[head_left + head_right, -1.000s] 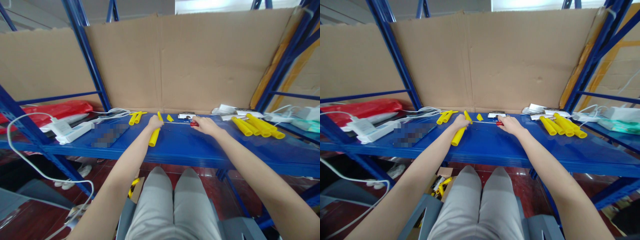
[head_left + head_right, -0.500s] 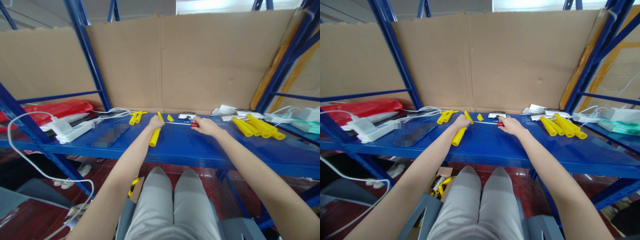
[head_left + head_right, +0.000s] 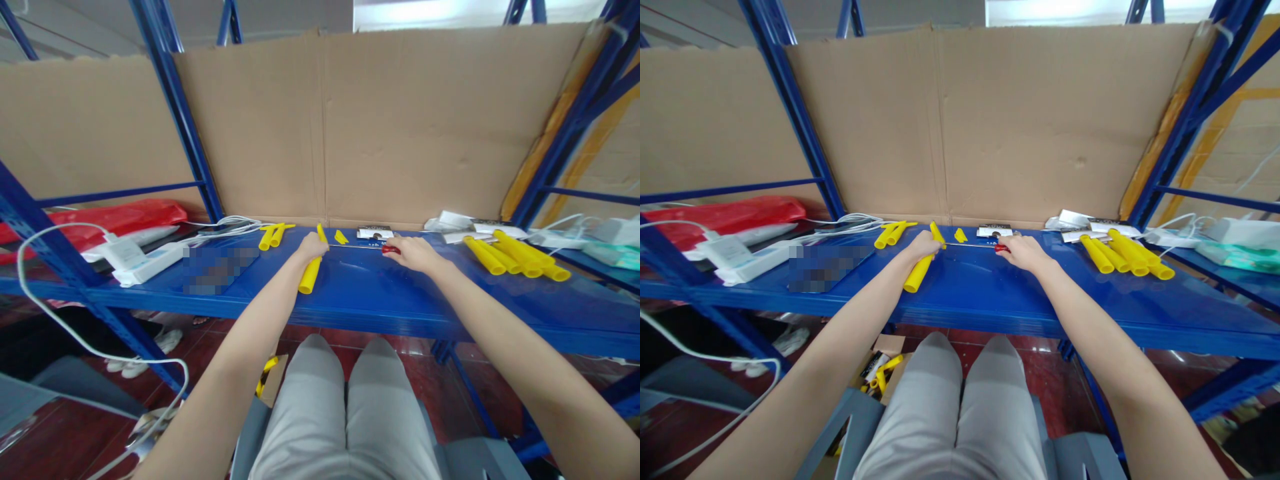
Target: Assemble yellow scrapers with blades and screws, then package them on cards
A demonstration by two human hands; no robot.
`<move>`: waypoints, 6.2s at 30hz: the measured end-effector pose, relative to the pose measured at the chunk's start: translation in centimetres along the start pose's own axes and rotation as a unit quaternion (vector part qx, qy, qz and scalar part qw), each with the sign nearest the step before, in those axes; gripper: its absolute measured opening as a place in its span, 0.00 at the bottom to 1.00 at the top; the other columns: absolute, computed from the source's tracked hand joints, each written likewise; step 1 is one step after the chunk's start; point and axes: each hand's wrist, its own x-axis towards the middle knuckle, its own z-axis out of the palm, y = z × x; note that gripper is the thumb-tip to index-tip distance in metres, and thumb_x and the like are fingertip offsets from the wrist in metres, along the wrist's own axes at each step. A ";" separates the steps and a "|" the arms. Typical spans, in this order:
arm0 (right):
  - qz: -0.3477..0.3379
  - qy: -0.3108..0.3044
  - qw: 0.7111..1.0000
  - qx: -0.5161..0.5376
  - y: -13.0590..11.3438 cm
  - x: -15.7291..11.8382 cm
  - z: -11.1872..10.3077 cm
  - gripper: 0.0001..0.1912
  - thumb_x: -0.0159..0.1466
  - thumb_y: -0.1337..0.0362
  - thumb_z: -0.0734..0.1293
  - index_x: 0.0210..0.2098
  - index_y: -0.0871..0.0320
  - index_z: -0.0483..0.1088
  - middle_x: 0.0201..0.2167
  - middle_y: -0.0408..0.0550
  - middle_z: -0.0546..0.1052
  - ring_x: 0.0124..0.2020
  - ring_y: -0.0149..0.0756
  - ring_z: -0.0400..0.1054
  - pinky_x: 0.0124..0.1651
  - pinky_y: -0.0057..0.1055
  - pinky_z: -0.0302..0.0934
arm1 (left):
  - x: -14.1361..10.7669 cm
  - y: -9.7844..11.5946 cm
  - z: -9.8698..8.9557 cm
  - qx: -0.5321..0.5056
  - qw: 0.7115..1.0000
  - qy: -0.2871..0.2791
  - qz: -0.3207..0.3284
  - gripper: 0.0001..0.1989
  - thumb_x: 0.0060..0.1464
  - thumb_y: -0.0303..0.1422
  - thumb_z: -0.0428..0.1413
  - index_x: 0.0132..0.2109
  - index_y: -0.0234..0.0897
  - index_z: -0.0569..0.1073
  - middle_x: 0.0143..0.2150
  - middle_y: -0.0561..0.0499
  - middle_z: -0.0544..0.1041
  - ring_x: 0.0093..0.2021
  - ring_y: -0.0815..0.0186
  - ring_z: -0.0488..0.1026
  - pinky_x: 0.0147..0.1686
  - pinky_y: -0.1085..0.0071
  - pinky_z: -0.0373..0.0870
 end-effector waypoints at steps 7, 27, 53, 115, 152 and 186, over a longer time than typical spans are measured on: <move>0.008 -0.004 1.000 0.026 -0.2 0.1 -0.2 0.13 0.67 0.58 0.61 0.47 0.57 0.71 0.43 0.54 0.79 0.43 0.44 0.73 0.39 0.31 0.59 | -0.6 0.4 -0.4 0.035 0.999 0.004 0.010 0.11 0.50 0.20 0.53 0.40 0.19 0.77 0.37 0.32 0.80 0.31 0.60 0.79 0.23 0.75 0.65; 0.019 -0.022 0.997 0.075 -0.3 0.1 0.0 0.11 0.63 0.61 0.66 0.44 0.57 0.65 0.40 0.53 0.78 0.36 0.40 0.71 0.33 0.29 0.56 | -0.3 0.2 -0.4 0.034 0.999 0.007 0.011 0.09 0.49 0.21 0.54 0.36 0.22 0.77 0.34 0.34 0.80 0.29 0.60 0.78 0.25 0.74 0.67; 0.024 -0.042 0.997 0.060 -0.7 0.0 -0.4 0.08 0.66 0.60 0.62 0.42 0.57 0.65 0.39 0.54 0.77 0.38 0.41 0.71 0.35 0.30 0.56 | -0.7 0.4 -0.4 0.020 1.000 -0.001 0.008 0.08 0.48 0.21 0.55 0.36 0.22 0.76 0.34 0.35 0.80 0.28 0.61 0.78 0.23 0.75 0.66; 0.023 -0.063 0.996 0.061 -0.9 0.1 -0.6 0.11 0.66 0.59 0.62 0.44 0.58 0.67 0.41 0.55 0.78 0.41 0.43 0.72 0.38 0.31 0.57 | -0.1 0.1 -0.1 0.026 0.999 -0.015 0.020 0.13 0.52 0.20 0.50 0.40 0.17 0.76 0.37 0.31 0.80 0.28 0.61 0.77 0.21 0.75 0.64; 0.012 -0.052 0.995 0.081 -0.7 0.3 -0.2 0.08 0.66 0.61 0.62 0.43 0.59 0.66 0.41 0.55 0.77 0.40 0.41 0.72 0.39 0.30 0.58 | -0.4 0.3 -0.3 0.059 0.998 -0.001 0.002 0.14 0.52 0.23 0.53 0.45 0.22 0.76 0.37 0.33 0.80 0.34 0.58 0.79 0.29 0.73 0.69; 0.033 -0.067 0.997 -0.005 -0.9 0.2 -0.7 0.13 0.68 0.57 0.60 0.45 0.58 0.68 0.41 0.57 0.78 0.45 0.46 0.72 0.40 0.32 0.60 | -0.1 0.0 -0.1 0.059 0.998 -0.001 0.021 0.12 0.52 0.23 0.53 0.42 0.23 0.77 0.35 0.35 0.80 0.33 0.58 0.79 0.30 0.72 0.70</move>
